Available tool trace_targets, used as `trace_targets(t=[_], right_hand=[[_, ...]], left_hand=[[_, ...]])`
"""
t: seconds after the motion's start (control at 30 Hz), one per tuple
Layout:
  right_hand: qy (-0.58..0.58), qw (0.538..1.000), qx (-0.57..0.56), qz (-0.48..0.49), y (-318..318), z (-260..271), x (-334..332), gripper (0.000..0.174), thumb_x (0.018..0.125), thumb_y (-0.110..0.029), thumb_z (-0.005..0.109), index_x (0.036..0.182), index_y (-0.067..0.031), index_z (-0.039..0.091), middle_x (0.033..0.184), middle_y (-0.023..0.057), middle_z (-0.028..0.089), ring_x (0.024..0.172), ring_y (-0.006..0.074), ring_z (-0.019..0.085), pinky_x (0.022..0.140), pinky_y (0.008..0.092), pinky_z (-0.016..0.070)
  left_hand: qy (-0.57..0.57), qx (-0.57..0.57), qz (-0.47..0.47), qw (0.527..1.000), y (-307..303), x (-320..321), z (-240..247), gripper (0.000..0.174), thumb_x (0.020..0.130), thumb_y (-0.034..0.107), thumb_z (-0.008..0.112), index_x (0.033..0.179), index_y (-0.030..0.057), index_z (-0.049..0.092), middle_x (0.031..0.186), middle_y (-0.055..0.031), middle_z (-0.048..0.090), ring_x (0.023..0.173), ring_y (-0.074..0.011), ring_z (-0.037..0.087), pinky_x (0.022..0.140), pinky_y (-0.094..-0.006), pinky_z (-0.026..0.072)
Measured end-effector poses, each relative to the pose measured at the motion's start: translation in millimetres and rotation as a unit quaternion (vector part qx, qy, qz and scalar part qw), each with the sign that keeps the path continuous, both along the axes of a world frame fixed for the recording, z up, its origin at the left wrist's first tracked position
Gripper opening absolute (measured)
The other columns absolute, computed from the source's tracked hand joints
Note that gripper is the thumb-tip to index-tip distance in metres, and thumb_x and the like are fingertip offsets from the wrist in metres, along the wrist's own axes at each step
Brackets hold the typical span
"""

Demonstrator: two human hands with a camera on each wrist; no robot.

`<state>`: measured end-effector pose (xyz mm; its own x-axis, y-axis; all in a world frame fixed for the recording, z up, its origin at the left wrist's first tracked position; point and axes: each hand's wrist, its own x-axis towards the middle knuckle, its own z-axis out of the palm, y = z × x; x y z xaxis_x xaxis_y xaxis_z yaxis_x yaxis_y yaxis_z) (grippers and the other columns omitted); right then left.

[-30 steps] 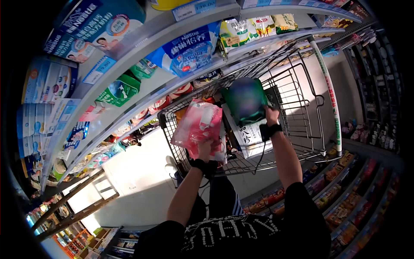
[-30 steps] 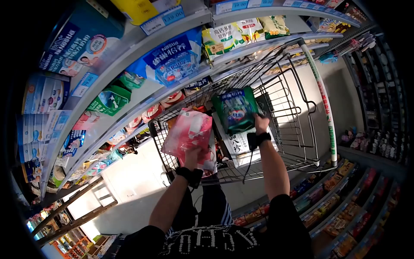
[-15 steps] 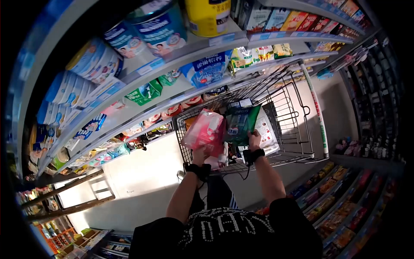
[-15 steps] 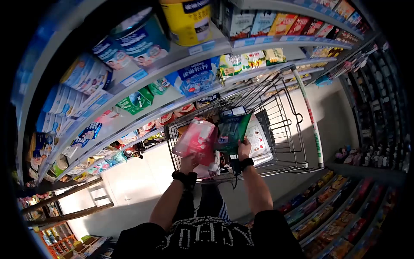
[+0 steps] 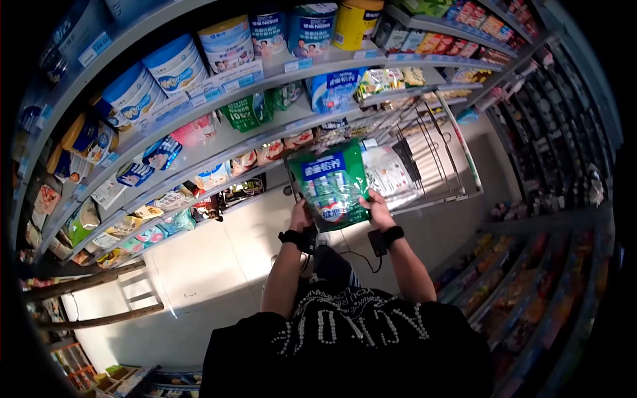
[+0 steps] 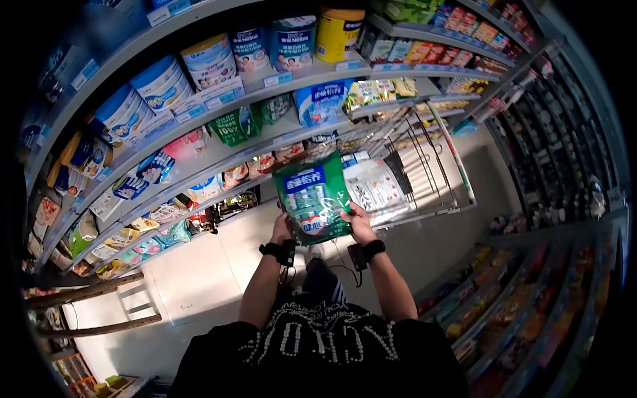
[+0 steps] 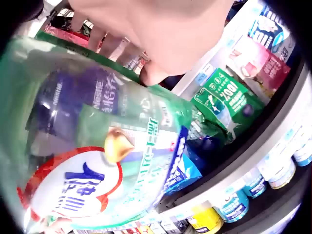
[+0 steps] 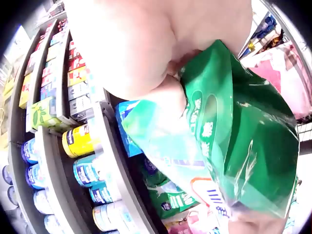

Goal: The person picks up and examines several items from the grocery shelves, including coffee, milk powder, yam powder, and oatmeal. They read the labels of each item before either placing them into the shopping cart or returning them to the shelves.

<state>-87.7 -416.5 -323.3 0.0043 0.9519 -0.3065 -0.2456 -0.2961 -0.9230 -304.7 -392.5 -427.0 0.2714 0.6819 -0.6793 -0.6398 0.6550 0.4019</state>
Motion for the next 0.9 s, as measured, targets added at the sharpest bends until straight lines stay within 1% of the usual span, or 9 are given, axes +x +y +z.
trace_targets(t=[0.03, 0.1, 0.23, 0.33, 0.43, 0.5, 0.57, 0.83, 0.9], right_hand=[[-0.038, 0.999, 0.029, 0.011, -12, -5, -5, 0.006, 0.078, -0.002, 0.053, 0.083, -0.005, 0.054, 0.073, -0.0039, 0.051, 0.069, 0.006, 0.044, 0.065, 0.0204, 0.0357], [-0.046, 0.997, 0.044, 0.033, -28, -16, -12, 0.003, 0.078, -0.002, 0.053, 0.078, -0.0053, 0.052, 0.073, -0.0046, 0.05, 0.068, 0.0052, 0.042, 0.064, 0.0191, 0.0336], [-0.122, 0.991, 0.031, 0.044, -62, -15, -24, 0.005, 0.078, 0.003, 0.051, 0.08, -0.0016, 0.053, 0.079, -0.0018, 0.054, 0.07, 0.0058, 0.045, 0.065, 0.0203, 0.0367], [-0.121, 0.993, 0.008, -0.012, -85, -29, -33, 0.009, 0.078, 0.003, 0.051, 0.086, 0.0019, 0.054, 0.087, 0.0022, 0.057, 0.077, 0.0076, 0.049, 0.072, 0.0215, 0.0387], [-0.135, 0.985, -0.022, -0.104, -106, -30, -46, 0.017, 0.081, -0.012, 0.055, 0.091, 0.0013, 0.056, 0.077, 0.0013, 0.056, 0.07, 0.0091, 0.05, 0.068, 0.0221, 0.04], [-0.098, 0.982, -0.074, -0.142, -113, -65, -39, 0.02, 0.082, -0.018, 0.054, 0.091, -0.0004, 0.058, 0.078, 0.0024, 0.059, 0.067, 0.0088, 0.05, 0.061, 0.0228, 0.0406], [-0.035, 0.972, -0.127, -0.193, -127, -20, -61, 0.015, 0.082, -0.016, 0.054, 0.087, -0.0019, 0.059, 0.075, 0.0011, 0.058, 0.064, 0.0077, 0.049, 0.058, 0.0221, 0.0397], [0.026, 0.962, -0.073, -0.261, -137, -55, -71, 0.007, 0.078, -0.009, 0.057, 0.079, -0.003, 0.06, 0.072, -0.0015, 0.057, 0.062, 0.0061, 0.048, 0.057, 0.0214, 0.0386], [0.018, 0.968, -0.056, -0.245, -141, -30, -78, 0.006, 0.078, -0.006, 0.056, 0.078, -0.0017, 0.061, 0.069, -0.0023, 0.056, 0.06, 0.0052, 0.046, 0.056, 0.0208, 0.0375]], left_hand=[[-0.102, 0.01, 0.052, 0.993, -13, -3, 13, 0.028, 0.084, 0.025, 0.038, 0.099, 0.0048, 0.051, 0.087, -0.0079, 0.058, 0.078, -0.0191, 0.057, 0.063, -0.03, 0.0467], [-0.109, -0.006, 0.032, 0.993, -39, -15, 26, 0.028, 0.087, 0.026, 0.038, 0.101, 0.0054, 0.05, 0.085, -0.0058, 0.057, 0.075, -0.0167, 0.057, 0.06, -0.0282, 0.0469], [-0.005, 0.033, 0.016, 0.999, -76, -36, -6, 0.027, 0.088, 0.025, 0.04, 0.102, 0.0041, 0.051, 0.089, -0.0049, 0.057, 0.073, -0.0147, 0.055, 0.06, -0.0283, 0.0456], [0.125, 0.165, 0.016, 0.978, -79, -43, -14, 0.023, 0.084, 0.023, 0.051, 0.09, 0.0013, 0.056, 0.079, -0.0011, 0.056, 0.068, -0.0091, 0.051, 0.06, -0.0229, 0.0434], [0.159, 0.251, 0.035, 0.954, -80, -48, -21, 0.02, 0.083, 0.02, 0.053, 0.083, -0.0002, 0.057, 0.076, 0.0003, 0.057, 0.067, -0.0064, 0.048, 0.061, -0.0201, 0.0406], [0.153, 0.27, 0.012, 0.95, -80, -51, -19, 0.019, 0.083, 0.019, 0.052, 0.083, 0.0006, 0.058, 0.078, 0.0007, 0.058, 0.065, -0.0072, 0.05, 0.06, -0.0214, 0.0426], [0.129, 0.304, -0.043, 0.943, -86, -59, -4, 0.021, 0.085, 0.019, 0.05, 0.088, 0.0004, 0.058, 0.082, 0.0006, 0.058, 0.071, -0.006, 0.049, 0.065, -0.02, 0.0406], [0.195, 0.309, -0.059, 0.929, -90, -74, 8, 0.026, 0.087, 0.021, 0.046, 0.094, -0.0011, 0.056, 0.085, 0.001, 0.056, 0.072, -0.0053, 0.047, 0.066, -0.0184, 0.0377], [0.204, 0.324, -0.051, 0.922, -84, -78, -8, 0.026, 0.087, 0.021, 0.046, 0.094, -0.0014, 0.056, 0.085, 0.0, 0.057, 0.072, -0.0061, 0.048, 0.065, -0.019, 0.0385]])
